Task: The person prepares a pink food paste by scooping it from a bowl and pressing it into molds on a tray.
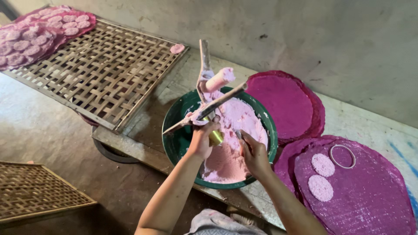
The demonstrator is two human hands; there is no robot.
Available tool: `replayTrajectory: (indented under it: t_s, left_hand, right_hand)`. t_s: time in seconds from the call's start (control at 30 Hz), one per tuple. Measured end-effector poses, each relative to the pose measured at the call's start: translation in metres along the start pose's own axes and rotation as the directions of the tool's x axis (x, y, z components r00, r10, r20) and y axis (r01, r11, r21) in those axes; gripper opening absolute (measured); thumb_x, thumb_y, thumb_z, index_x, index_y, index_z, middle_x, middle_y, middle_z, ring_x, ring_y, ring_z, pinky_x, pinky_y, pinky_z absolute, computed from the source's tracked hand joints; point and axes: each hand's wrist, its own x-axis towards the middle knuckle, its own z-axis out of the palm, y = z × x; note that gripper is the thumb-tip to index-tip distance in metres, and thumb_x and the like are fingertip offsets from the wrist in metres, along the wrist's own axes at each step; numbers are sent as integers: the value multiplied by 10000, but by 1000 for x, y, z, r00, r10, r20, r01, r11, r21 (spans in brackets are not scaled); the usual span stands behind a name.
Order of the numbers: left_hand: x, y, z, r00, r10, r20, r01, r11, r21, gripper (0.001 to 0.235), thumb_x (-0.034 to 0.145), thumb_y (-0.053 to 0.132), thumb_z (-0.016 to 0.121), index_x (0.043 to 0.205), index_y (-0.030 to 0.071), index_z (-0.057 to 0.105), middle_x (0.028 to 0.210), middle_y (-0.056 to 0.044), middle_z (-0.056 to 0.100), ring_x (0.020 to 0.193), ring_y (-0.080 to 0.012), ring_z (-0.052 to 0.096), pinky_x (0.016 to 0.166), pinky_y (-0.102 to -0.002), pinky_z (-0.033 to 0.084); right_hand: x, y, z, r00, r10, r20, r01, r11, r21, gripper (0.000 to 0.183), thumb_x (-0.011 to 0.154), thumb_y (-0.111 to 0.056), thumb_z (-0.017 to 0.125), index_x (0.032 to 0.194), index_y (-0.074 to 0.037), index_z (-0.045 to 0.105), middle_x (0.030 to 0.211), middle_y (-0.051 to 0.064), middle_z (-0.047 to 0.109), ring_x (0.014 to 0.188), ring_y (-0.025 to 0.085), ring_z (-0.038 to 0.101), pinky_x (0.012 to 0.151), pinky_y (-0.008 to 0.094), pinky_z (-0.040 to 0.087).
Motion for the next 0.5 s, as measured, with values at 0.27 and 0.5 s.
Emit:
replayTrajectory:
  t_s: [0.27, 0.5]
  left_hand:
    - [-7, 23, 30, 970, -211, -118, 226, 966, 128, 216, 906, 194, 725, 997, 14, 650, 793, -68, 613, 666, -176, 629, 585, -338, 542]
    - [-9, 15, 26, 946, -306, -111, 325, 910, 258, 199, 828, 178, 692, 948, 27, 648, 796, -72, 638, 659, -177, 623, 556, -341, 527]
  right_hand:
    - [-9, -10, -4, 990, -73, -118, 62, 994, -94, 411, 991, -122, 605, 1388, -16, 605, 642, 98, 659, 490, 124, 530, 450, 340, 415]
    - [13, -4, -12, 993, -76, -95, 67, 993, -97, 398, 983, -179, 617, 1361, -53, 619, 866, -20, 703, 480, 85, 553, 423, 294, 480]
